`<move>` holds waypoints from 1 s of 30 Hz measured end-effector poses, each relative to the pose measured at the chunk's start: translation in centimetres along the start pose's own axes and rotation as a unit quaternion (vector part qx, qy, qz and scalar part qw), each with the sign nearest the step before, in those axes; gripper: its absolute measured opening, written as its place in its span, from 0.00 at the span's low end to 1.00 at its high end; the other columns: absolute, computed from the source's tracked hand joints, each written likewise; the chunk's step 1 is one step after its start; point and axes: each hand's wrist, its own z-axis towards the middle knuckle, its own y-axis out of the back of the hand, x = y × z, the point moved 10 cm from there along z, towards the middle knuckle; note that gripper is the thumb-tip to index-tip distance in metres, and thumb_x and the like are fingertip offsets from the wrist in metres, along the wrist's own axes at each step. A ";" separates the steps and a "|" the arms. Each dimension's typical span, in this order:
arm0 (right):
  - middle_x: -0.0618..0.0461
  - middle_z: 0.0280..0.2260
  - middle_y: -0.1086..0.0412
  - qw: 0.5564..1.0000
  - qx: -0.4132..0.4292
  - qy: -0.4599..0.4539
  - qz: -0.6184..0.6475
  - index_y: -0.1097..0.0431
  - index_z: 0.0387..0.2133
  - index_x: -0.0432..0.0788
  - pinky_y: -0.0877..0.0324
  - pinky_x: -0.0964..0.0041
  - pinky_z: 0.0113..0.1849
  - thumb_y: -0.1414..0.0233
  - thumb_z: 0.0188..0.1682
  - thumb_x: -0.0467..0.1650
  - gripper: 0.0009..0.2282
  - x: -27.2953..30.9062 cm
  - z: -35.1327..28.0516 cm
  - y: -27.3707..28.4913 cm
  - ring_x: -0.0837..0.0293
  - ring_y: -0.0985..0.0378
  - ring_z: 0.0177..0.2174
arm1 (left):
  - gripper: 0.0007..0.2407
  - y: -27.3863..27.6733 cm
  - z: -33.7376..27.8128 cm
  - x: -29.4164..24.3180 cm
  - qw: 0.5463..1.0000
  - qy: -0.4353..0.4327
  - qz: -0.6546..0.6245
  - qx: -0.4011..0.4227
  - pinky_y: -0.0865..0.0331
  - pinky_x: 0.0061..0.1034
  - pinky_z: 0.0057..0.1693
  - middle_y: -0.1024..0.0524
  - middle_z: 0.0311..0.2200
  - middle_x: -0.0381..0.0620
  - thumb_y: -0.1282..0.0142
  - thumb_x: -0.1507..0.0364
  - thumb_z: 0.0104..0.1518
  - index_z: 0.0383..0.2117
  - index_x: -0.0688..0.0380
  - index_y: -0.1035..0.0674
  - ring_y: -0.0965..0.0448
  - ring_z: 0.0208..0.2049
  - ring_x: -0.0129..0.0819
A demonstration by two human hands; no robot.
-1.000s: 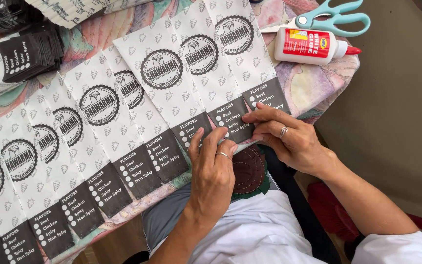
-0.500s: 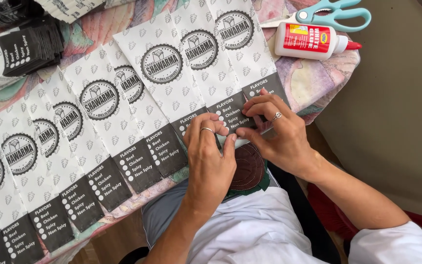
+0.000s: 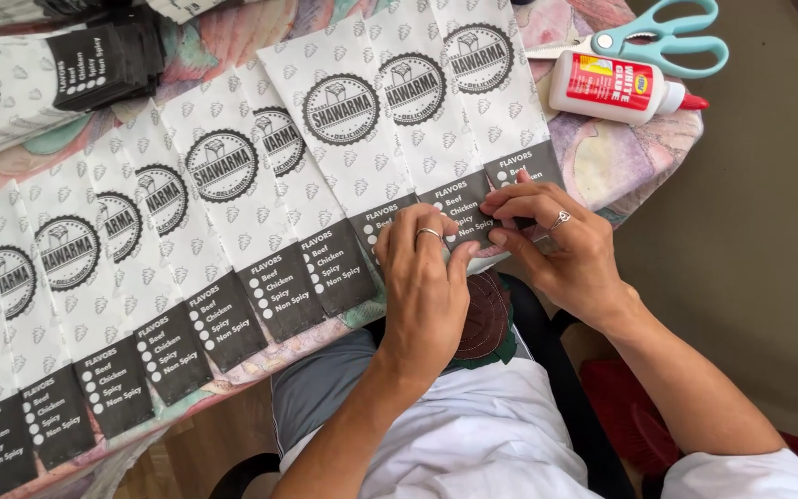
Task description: Arranging paper packaging sleeves in a row and applying glue to the edges for assembly.
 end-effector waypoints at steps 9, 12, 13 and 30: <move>0.32 0.45 0.28 0.997 0.001 0.047 -0.062 0.30 0.37 0.28 0.31 0.46 0.61 0.52 0.52 0.13 0.06 2.6 -0.3 -0.7 0.44 0.21 0.46 | 0.02 6.7 -3.2 -0.3 0.999 -0.039 -0.026 -0.025 0.37 0.42 0.64 0.27 0.53 0.53 0.41 0.80 0.62 0.38 0.64 0.21 0.27 0.54 0.49; 0.34 0.54 0.31 0.993 0.091 0.081 -0.007 0.31 0.47 0.31 0.34 0.48 0.63 0.51 0.55 0.17 0.09 3.1 -1.1 -3.8 0.36 0.25 0.56 | 0.09 7.7 -3.5 1.2 0.998 -0.042 0.036 -0.004 0.35 0.48 0.65 0.30 0.55 0.56 0.36 0.79 0.59 0.42 0.67 0.22 0.31 0.56 0.56; 0.34 0.56 0.33 0.985 0.141 0.101 0.016 0.33 0.50 0.31 0.34 0.44 0.64 0.49 0.55 0.20 0.11 3.1 -1.6 -5.2 0.36 0.28 0.58 | 0.10 7.4 -3.5 1.3 0.998 -0.051 0.033 0.023 0.38 0.50 0.68 0.31 0.56 0.56 0.37 0.79 0.58 0.44 0.68 0.22 0.30 0.58 0.53; 0.30 0.49 0.30 0.976 0.159 0.147 0.017 0.30 0.37 0.25 0.30 0.40 0.60 0.47 0.52 0.19 0.04 3.8 -1.7 -5.3 0.39 0.23 0.51 | 0.02 6.0 -4.3 0.1 0.990 -0.137 -0.012 0.013 0.40 0.53 0.68 0.28 0.49 0.64 0.39 0.86 0.59 0.33 0.72 0.21 0.16 0.47 0.50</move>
